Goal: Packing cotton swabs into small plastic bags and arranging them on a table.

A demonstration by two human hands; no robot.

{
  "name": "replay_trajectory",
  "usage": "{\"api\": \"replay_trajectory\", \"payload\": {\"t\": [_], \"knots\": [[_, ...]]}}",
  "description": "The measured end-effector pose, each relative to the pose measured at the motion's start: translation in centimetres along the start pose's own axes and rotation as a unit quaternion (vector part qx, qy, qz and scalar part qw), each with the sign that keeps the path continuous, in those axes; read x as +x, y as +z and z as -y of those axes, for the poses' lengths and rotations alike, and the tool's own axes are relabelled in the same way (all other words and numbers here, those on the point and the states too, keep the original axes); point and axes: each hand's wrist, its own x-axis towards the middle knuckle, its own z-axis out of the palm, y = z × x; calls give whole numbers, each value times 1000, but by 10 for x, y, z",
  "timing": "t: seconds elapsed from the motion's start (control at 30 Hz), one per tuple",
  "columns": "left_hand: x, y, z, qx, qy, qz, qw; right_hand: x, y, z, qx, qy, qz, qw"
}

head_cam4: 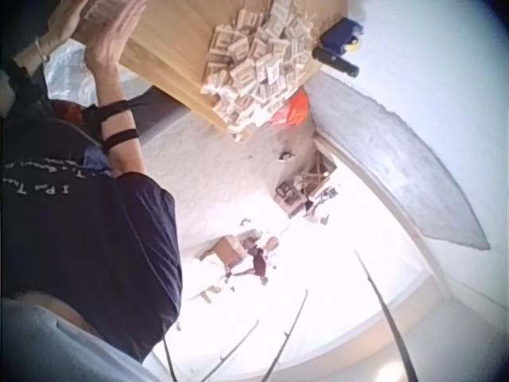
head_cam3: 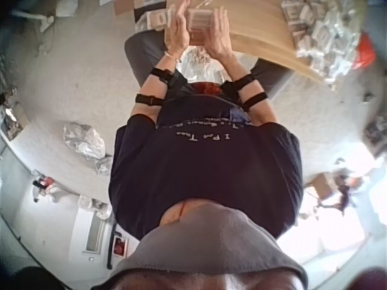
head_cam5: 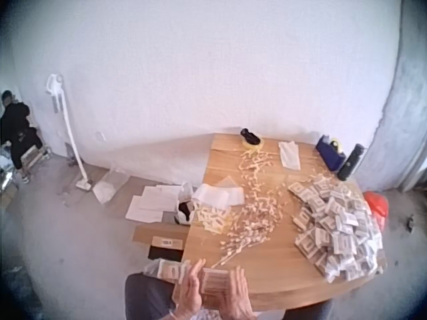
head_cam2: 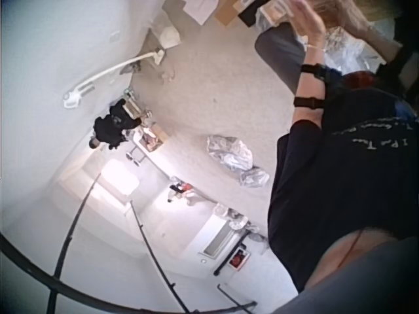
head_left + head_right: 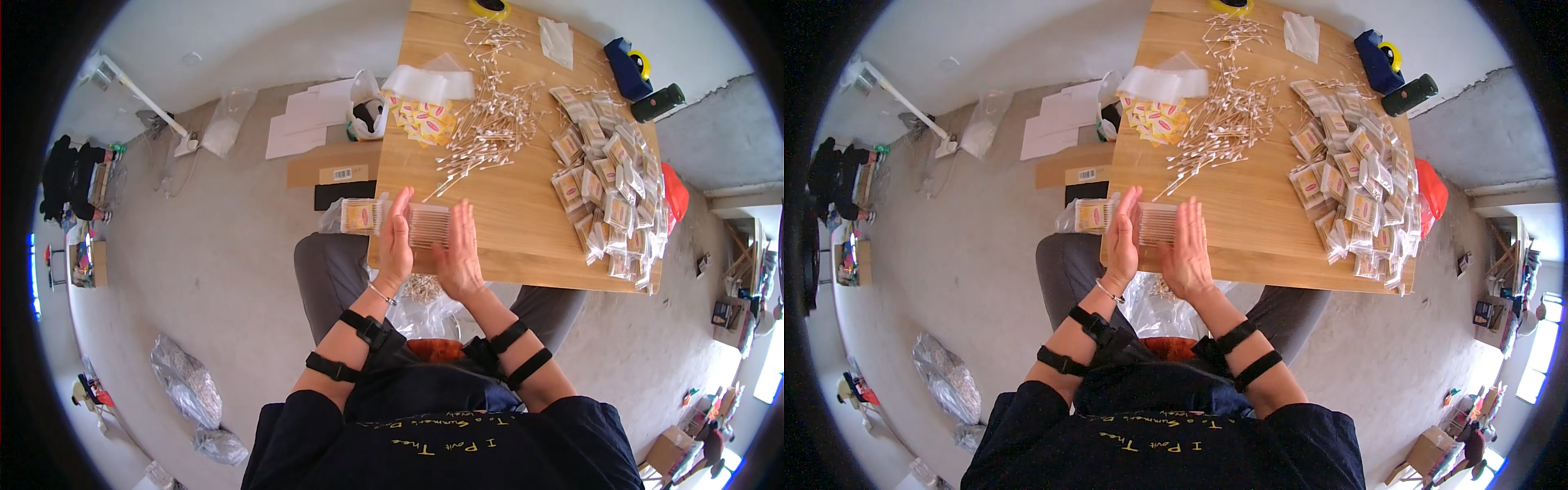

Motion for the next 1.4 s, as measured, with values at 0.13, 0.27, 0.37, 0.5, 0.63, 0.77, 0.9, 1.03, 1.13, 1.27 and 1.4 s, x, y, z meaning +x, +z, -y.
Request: {"api": "replay_trajectory", "payload": {"t": [0.13, 0.27, 0.37, 0.5, 0.63, 0.77, 0.9, 1.03, 1.13, 1.27, 1.4], "knots": [[-2, 6, 1, -26, -11, -25, 999, 19, 12, -5, 287, 59, -197, 936], [-1, 7, -1, -43, -7, -25, 999, 29, 24, -2, 319, 64, -201, 924], [0, 5, 0, -55, -9, -18, 998, 32, 23, -2, 327, 51, -174, 928], [-1, 2, 2, -67, -12, -23, 997, 25, 7, -8, 270, 14, -139, 953], [-1, 2, 3, -87, -26, -27, 996, 12, -13, -13, 169, -32, -105, 979], [1, -1, 2, -77, -19, -9, 997, 6, -17, -10, 59, -45, -32, 997], [2, 3, -5, -56, -27, -7, 998, 12, -8, -10, 56, -19, -23, 998], [1, 2, -2, -62, -19, -16, 998, 11, -6, -4, 41, -10, -6, 999], [2, 0, 1, -57, -11, -16, 998, 10, -6, -1, -70, -14, 6, 997], [0, 2, 1, -79, -26, -14, 996, 8, 0, 0, -183, -33, 69, 980], [-1, 0, -5, -92, -35, -41, 994, 8, 2, 0, -205, -41, 69, 975]]}}
